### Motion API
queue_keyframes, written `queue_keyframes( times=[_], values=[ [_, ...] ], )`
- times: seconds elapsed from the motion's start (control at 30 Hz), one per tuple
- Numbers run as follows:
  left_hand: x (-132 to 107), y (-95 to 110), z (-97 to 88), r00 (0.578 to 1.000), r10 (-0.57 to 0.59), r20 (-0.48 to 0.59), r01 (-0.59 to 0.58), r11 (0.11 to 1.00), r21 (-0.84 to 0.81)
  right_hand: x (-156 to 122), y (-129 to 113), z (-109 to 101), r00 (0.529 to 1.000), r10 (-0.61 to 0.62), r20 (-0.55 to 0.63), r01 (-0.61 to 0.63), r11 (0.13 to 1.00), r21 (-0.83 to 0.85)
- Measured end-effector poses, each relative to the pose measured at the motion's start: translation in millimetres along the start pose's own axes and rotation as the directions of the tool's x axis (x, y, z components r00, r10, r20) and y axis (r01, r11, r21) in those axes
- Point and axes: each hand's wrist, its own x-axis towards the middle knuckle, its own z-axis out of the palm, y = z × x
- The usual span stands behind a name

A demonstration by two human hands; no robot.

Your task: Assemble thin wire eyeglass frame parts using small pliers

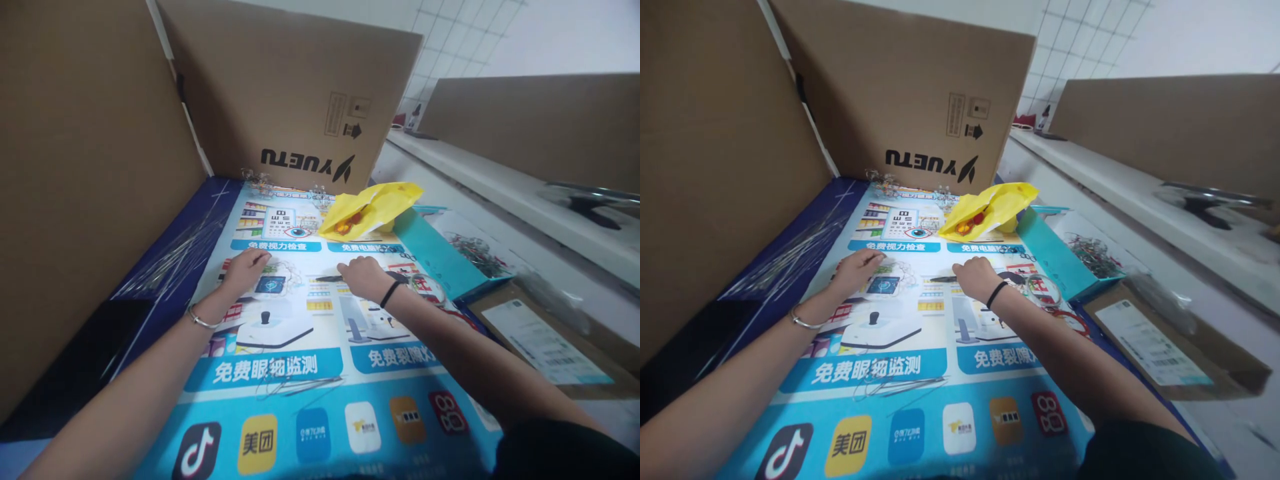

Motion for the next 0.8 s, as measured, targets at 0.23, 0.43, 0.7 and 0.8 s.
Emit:
queue_keyframes(
  times=[0.23, 0.43, 0.7, 0.8],
  values=[
    [-3, 7, -0.4, 0.997, 0.017, -0.081, -0.019, 0.999, -0.025, -8, 1, 0, 0.999, 0.038, -0.014, -0.035, 0.989, 0.142],
    [0, 24, -10.5, 0.979, -0.019, -0.204, 0.006, 0.998, -0.064, -18, -11, -5, 0.997, -0.058, -0.043, 0.068, 0.956, 0.284],
    [-36, 47, -23.9, 0.997, 0.064, -0.035, -0.065, 0.998, -0.019, -16, -39, -9, 0.984, -0.082, -0.155, 0.109, 0.979, 0.172],
    [-48, 41, -17.9, 0.994, 0.099, 0.037, -0.1, 0.995, 0.018, -10, -44, -11, 0.983, -0.061, -0.171, 0.083, 0.989, 0.126]
  ],
)
